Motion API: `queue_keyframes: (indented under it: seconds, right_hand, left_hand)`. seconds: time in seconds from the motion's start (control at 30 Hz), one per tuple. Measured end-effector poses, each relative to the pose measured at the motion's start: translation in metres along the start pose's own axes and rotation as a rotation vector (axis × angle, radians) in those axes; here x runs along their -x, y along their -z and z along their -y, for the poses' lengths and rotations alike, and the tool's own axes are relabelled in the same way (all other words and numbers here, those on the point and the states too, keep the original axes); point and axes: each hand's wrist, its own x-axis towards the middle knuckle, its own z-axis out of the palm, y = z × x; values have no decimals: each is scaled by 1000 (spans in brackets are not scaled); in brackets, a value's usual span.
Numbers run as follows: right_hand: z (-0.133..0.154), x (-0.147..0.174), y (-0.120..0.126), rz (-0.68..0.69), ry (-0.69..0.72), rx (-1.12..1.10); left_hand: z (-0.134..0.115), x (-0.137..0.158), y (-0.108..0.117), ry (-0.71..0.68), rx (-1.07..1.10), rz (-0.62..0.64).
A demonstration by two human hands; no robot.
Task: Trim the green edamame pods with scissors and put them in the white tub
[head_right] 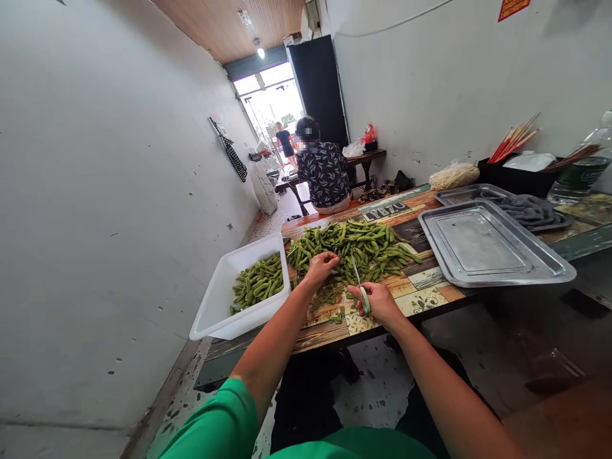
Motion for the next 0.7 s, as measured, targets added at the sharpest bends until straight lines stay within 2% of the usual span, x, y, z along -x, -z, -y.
queue_keyframes:
  seconds: [0.13, 0.2, 0.3, 0.6, 0.7]
  right_hand:
    - [8, 1, 0, 77, -30, 62]
    - [9, -1, 1, 88, -35, 75]
    - [8, -4, 1, 63, -54, 108]
    - [9, -3, -2, 20, -61, 103]
    - [7, -4, -1, 19, -61, 115]
  left_hand:
    - [-2, 21, 2, 224, 541, 337]
    - [-4, 27, 2, 267, 651, 381]
    - [-6, 29, 2, 275, 669, 327]
    - [-5, 28, -3, 153, 680, 167]
    - [-7, 31, -5, 139, 674, 164]
